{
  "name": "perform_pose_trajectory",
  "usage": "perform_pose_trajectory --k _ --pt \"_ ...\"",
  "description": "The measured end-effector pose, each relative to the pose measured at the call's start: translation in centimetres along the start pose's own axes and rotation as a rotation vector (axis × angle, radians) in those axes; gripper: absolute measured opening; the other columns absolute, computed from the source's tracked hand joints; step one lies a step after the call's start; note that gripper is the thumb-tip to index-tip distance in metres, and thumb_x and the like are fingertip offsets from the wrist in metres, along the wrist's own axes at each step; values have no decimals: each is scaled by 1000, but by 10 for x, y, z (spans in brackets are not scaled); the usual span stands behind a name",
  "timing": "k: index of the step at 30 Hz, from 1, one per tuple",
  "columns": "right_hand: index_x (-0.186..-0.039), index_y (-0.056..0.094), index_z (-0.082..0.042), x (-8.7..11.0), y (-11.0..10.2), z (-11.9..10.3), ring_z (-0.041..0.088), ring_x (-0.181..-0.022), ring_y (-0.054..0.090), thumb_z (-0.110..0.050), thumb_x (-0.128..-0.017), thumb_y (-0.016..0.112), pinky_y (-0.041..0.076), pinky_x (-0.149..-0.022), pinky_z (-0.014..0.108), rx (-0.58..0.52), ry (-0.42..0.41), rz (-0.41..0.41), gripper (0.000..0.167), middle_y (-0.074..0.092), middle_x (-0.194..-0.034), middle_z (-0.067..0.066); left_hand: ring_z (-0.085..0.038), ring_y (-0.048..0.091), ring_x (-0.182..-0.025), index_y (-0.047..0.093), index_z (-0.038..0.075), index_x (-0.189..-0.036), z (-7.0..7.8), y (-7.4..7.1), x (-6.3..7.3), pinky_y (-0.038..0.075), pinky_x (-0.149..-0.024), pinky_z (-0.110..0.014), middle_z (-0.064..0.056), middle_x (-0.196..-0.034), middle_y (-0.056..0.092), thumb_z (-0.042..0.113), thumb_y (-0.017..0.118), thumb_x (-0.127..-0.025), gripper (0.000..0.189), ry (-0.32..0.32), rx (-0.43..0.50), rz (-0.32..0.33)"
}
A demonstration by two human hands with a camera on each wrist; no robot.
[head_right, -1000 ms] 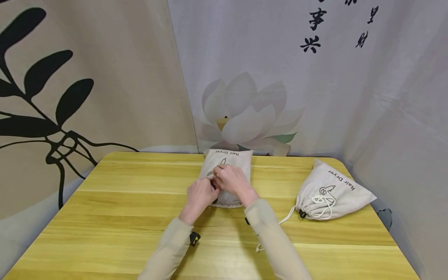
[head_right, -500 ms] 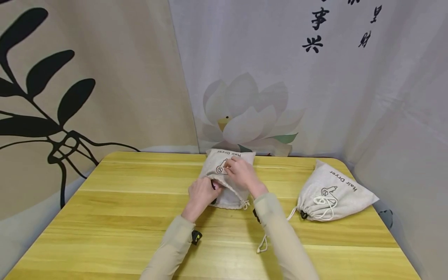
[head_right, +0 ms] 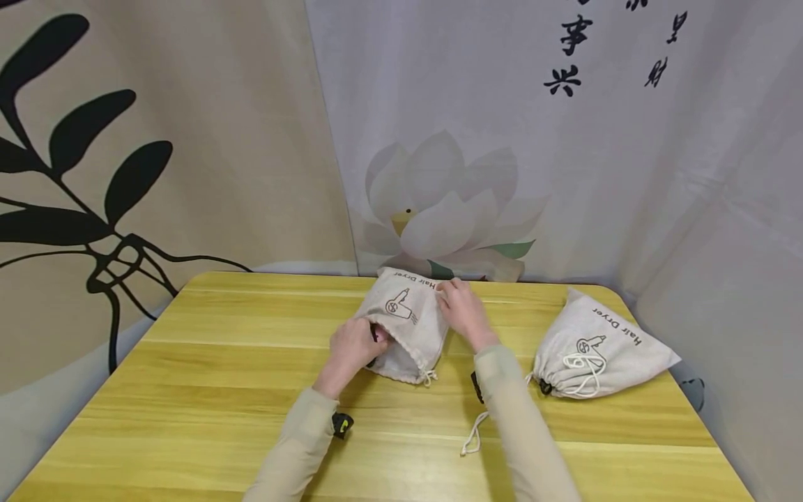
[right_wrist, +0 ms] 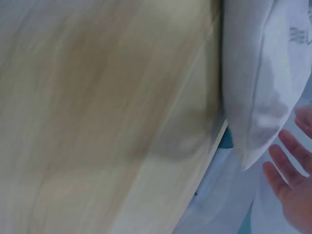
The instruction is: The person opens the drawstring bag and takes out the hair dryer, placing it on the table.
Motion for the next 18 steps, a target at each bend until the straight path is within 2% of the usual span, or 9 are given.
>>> perform_pose_trajectory --k 7,12,18 --pt "-122 59 1 3 -4 17 38 -109 57 -10 -93 58 49 -91 49 38 44 6 31 59 -120 23 -18 51 -59 48 14 -59 -8 -4 1 40 -49 -27 -3 -67 56 32 78 -72 37 35 -7 -65" --pt "-126 56 3 5 -5 25 42 -114 55 -8 -94 54 47 -96 52 46 85 -37 33 57 -125 26 -17 50 -60 48 13 -62 -11 -10 2 39 -48 -28 -4 -70 56 31 77 -72 36 68 -16 -87" --pt "-123 57 5 8 -5 30 41 -109 58 -6 -95 52 49 -91 51 27 128 -81 31 59 -120 25 -17 50 -61 51 11 -64 -14 -15 2 39 -49 -28 -5 -72 57 29 77 -72 32 91 -10 -121"
Point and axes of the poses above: each hand's wrist, its own x-axis away from the middle knuckle, its own y-axis out of the palm, z = x × y, the point moved 3 cm from there along -x, towards the middle knuckle
